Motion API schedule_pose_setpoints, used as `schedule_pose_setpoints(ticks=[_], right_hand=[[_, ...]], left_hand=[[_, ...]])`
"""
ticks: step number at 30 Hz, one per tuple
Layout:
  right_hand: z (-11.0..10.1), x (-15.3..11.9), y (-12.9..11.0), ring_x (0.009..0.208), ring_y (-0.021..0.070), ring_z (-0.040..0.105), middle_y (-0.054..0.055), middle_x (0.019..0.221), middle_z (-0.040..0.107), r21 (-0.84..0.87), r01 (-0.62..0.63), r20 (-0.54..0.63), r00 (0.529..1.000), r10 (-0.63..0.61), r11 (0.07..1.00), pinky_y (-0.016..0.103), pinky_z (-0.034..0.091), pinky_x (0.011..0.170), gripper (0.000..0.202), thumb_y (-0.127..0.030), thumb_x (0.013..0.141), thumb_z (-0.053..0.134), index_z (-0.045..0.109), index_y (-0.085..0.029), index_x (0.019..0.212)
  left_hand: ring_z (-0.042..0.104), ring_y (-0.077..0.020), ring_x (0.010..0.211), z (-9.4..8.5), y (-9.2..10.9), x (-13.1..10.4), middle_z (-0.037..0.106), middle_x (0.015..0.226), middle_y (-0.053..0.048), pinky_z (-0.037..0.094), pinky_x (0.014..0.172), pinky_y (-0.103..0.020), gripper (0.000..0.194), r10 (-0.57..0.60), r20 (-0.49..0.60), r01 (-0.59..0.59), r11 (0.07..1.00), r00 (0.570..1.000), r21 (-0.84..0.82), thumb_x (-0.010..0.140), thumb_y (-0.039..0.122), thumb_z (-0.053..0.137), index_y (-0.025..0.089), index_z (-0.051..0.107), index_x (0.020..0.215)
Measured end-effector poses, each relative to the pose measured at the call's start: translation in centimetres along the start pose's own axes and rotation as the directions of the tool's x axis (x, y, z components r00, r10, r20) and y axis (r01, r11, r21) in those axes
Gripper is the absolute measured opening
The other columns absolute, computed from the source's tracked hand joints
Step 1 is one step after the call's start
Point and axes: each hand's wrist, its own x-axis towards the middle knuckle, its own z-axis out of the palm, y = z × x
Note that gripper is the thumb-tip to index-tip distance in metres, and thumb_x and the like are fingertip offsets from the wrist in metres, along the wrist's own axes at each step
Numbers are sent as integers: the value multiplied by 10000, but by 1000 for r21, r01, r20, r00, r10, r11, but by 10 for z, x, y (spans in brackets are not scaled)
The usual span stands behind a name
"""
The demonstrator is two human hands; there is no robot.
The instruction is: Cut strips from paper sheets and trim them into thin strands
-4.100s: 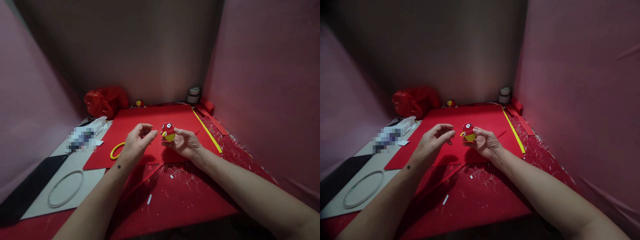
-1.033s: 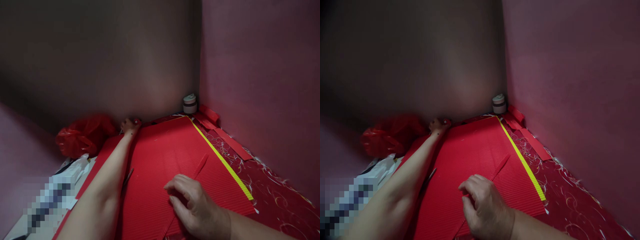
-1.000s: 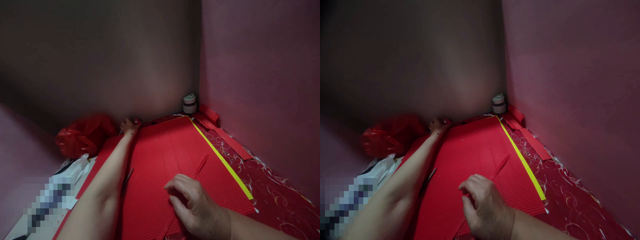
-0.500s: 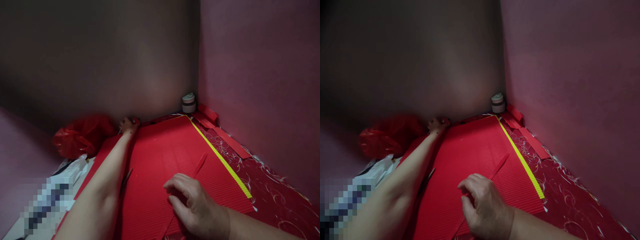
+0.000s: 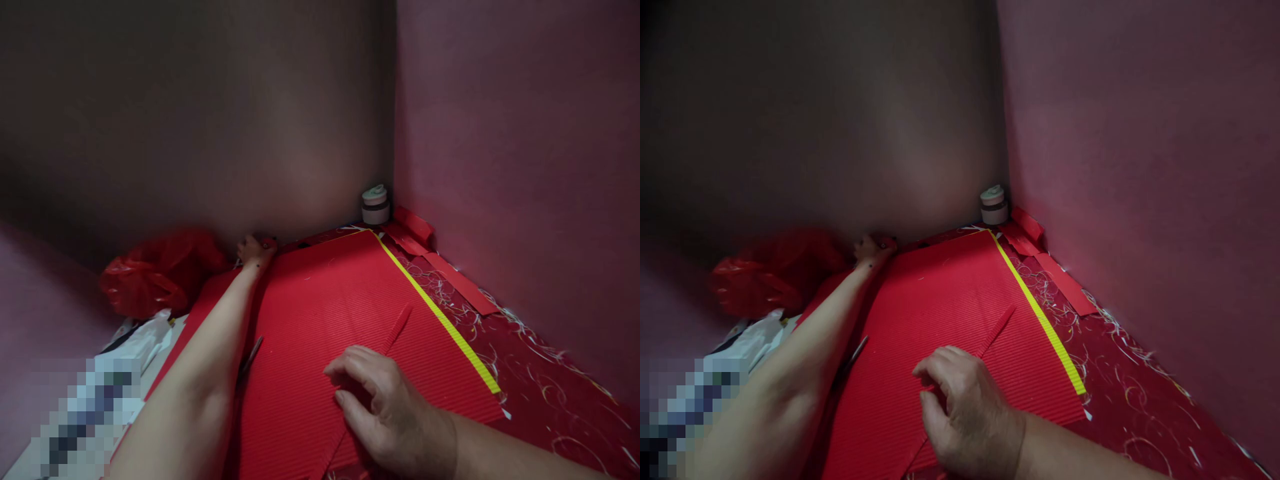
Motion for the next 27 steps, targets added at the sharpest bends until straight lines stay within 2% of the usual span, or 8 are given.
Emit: schedule_pose_setpoints(ticks=[7, 14, 17, 21, 27], right_hand=[[0, 1, 0, 710, 153, 535, 67, 760, 595, 2, -4, -9, 1000, 4, 1000, 284, 460, 660, 216, -29, 719, 484, 609, -100, 880], [-1, 1, 0, 716, 151, 538, 66, 771, 601, 9, -8, -6, 1000, 8, 1000, 283, 461, 662, 218, -26, 716, 491, 609, -103, 883], [-1, 0, 1, 712, 151, 535, 64, 767, 598, 7, -12, 0, 1000, 12, 1000, 284, 462, 658, 219, -27, 714, 492, 609, -103, 884], [-1, 0, 1, 705, 148, 531, 60, 760, 595, 3, -10, -3, 1000, 10, 1000, 282, 461, 652, 224, -21, 712, 487, 606, -104, 882], [-2, 1, 0, 706, 151, 532, 59, 758, 591, 7, -3, -5, 1000, 3, 1000, 285, 463, 656, 221, -22, 710, 481, 599, -111, 875]], left_hand=[[416, -357, 1209, -2, 0, 6, 432, 1269, -220, 360, 971, -439, 723, 11, 26, -11, 1000, 1000, 6, 600, 414, 714, 116, 384, 1170], [394, -372, 1227, -6, -1, 20, 472, 1242, -208, 342, 994, -481, 661, 1, 78, -3, 1000, 997, 20, 564, 351, 732, 130, 427, 1107], [410, -372, 1211, -8, -1, 19, 433, 1270, -230, 371, 973, -450, 708, -17, 88, 16, 1000, 996, 6, 562, 354, 738, 98, 413, 1136], [407, -337, 1218, -10, -2, 15, 411, 1288, -201, 397, 956, -396, 743, -6, 78, 9, 1000, 997, -30, 574, 368, 736, 117, 390, 1182], [404, -332, 1200, -9, -5, 16, 435, 1246, -191, 383, 955, -397, 711, 38, 71, -34, 998, 997, -55, 567, 346, 749, 124, 398, 1145]])
